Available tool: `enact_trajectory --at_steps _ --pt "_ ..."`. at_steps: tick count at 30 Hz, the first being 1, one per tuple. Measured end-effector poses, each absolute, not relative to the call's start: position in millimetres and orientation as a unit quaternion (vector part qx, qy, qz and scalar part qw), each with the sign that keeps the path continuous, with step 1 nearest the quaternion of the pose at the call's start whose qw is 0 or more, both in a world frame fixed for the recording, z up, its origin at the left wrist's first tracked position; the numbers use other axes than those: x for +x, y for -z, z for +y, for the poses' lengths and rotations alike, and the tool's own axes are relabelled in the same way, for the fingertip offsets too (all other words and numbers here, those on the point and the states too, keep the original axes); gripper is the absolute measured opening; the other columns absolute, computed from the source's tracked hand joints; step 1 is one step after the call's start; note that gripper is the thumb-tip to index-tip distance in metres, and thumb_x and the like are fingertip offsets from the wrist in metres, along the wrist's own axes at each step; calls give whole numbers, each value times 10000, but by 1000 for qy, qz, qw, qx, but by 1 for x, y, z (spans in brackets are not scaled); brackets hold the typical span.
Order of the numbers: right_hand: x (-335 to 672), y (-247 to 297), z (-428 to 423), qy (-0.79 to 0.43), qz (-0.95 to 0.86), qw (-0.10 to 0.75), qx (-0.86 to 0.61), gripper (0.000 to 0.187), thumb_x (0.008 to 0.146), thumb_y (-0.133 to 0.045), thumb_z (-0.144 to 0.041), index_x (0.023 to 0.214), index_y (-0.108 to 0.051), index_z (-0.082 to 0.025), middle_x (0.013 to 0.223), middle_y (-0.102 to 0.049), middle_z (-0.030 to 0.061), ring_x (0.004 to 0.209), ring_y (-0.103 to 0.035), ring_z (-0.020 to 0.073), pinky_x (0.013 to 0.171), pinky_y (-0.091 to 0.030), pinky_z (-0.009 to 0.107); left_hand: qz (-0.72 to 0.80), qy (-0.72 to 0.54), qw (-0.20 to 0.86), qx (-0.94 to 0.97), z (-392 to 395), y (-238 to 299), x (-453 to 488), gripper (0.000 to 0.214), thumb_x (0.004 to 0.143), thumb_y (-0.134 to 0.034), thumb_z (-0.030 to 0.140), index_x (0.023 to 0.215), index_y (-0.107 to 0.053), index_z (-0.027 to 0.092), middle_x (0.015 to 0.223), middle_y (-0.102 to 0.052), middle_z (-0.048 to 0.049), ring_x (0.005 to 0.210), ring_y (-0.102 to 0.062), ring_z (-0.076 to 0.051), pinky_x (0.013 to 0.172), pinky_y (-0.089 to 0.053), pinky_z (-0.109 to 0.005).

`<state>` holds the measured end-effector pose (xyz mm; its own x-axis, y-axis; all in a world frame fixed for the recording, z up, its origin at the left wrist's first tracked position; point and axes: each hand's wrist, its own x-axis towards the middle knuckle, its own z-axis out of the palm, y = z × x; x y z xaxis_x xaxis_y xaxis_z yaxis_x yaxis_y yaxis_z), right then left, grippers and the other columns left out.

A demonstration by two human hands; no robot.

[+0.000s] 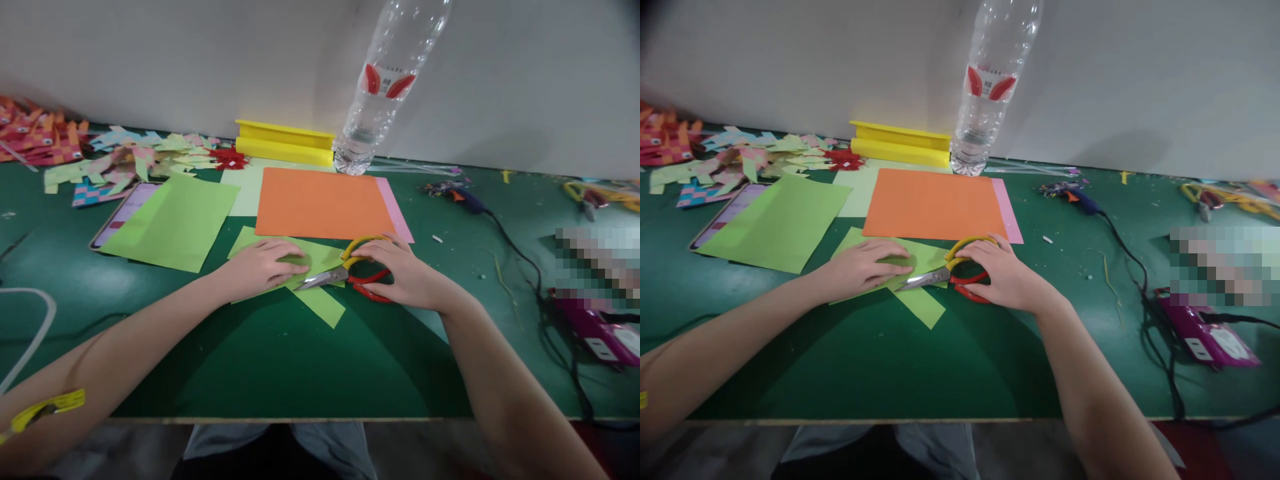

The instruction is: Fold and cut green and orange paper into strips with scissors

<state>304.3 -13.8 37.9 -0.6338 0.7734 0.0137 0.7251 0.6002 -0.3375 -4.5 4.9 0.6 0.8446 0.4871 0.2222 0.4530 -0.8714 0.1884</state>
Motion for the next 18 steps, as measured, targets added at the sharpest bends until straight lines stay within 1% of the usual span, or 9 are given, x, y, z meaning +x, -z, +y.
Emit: enact_trajectory --at_steps 4,7,10,13,18 --pt "301 -43 -17 -137 -892 78 -423 390 775 -604 -445 1108 -587 -243 1164 -641 75 1161 -534 315 1056 -270 553 240 -133 62 960 4 -2 -5 294 927 -518 150 1194 -618 221 1257 -583 -75 1180 -517 -243 982 -451 -473" --pt "298 -47 -20 -127 -895 82 -421 368 766 -606 -440 1077 -588 -245 1142 -647 69 1119 -551 306 1037 -295 535 236 -133 52 961 3 -3 -5 297 935 -498 150 1202 -611 214 1250 -585 -80 1179 -518 -244 978 -455 -462" --pt "298 -48 -23 -126 -893 80 -425 366 765 -605 -446 1068 -580 -243 1139 -641 65 1112 -538 305 1022 -317 513 234 -129 39 963 3 -4 -5 302 937 -493 154 1211 -600 220 1250 -584 -73 1188 -511 -243 979 -453 -453" --pt "299 -48 -25 -130 -889 72 -432 376 765 -602 -455 1071 -572 -238 1144 -636 69 1118 -530 308 1014 -320 503 234 -124 26 964 2 -5 -4 295 940 -490 160 1212 -598 200 1250 -583 -82 1195 -502 -251 991 -435 -457" --pt "299 -48 -27 -135 -891 65 -429 376 769 -585 -459 1072 -560 -237 1124 -646 78 1092 -569 306 1009 -314 497 237 -132 26 962 2 -4 -1 286 956 -459 175 1209 -591 177 1256 -574 -90 1202 -485 -244 1024 -393 -452"
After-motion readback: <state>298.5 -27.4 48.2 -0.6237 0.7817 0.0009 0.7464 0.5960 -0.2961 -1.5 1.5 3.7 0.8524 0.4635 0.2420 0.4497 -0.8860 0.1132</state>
